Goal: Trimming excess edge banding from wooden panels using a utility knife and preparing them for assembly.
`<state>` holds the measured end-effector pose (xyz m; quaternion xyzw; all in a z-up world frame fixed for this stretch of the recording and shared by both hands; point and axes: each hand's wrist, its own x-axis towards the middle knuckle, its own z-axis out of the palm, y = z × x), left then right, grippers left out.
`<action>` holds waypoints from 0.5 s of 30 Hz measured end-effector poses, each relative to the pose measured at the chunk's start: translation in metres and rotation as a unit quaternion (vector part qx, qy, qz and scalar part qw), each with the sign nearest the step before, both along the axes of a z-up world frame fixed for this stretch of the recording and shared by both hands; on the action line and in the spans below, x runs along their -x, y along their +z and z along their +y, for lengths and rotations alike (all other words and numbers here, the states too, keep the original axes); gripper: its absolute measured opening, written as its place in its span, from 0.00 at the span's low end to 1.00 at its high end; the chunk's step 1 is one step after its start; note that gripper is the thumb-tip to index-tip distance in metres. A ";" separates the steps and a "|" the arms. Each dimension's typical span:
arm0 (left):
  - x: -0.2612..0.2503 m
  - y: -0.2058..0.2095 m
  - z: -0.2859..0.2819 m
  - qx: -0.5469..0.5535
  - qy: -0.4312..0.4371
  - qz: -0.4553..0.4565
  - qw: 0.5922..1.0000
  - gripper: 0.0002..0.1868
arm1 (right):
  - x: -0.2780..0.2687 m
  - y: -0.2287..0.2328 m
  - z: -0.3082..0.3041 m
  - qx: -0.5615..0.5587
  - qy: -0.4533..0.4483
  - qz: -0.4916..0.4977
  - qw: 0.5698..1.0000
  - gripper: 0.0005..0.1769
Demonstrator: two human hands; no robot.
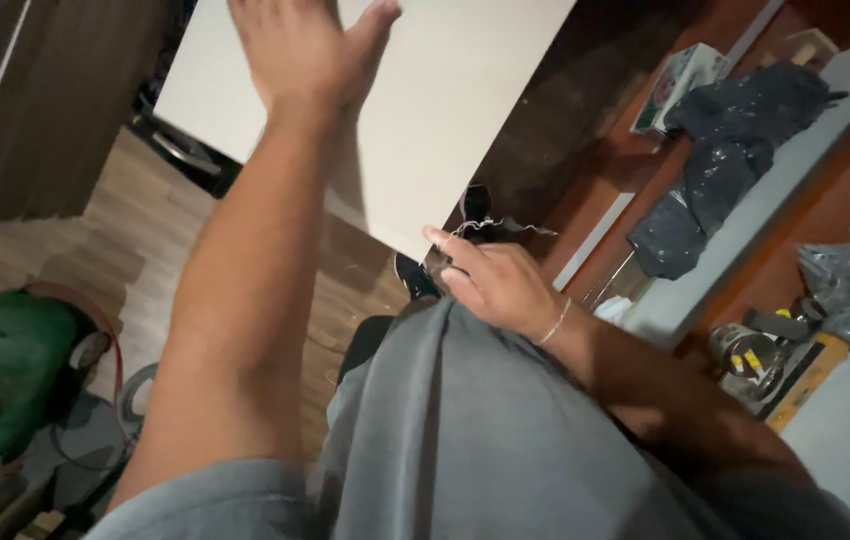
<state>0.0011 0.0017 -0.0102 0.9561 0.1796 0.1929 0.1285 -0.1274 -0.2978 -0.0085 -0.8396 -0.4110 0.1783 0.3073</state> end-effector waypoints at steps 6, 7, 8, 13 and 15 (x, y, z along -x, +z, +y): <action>0.004 0.024 -0.002 0.010 -0.052 0.010 0.999 0.45 | -0.037 -0.042 -0.027 0.006 0.109 -0.107 0.988 0.33; 0.005 0.022 -0.001 0.006 -0.059 0.010 0.998 0.45 | -0.047 -0.048 -0.029 0.003 0.102 -0.109 0.989 0.33; 0.006 0.020 0.000 0.012 -0.063 0.001 0.998 0.46 | -0.057 -0.053 -0.032 0.024 0.099 -0.149 0.984 0.36; 0.004 0.025 -0.006 0.023 -0.047 0.029 0.998 0.47 | -0.115 -0.071 -0.046 0.039 0.079 -0.236 0.968 0.45; 0.003 0.034 -0.009 0.046 -0.029 0.069 0.996 0.52 | -0.139 -0.072 -0.050 0.029 0.055 -0.263 0.963 0.41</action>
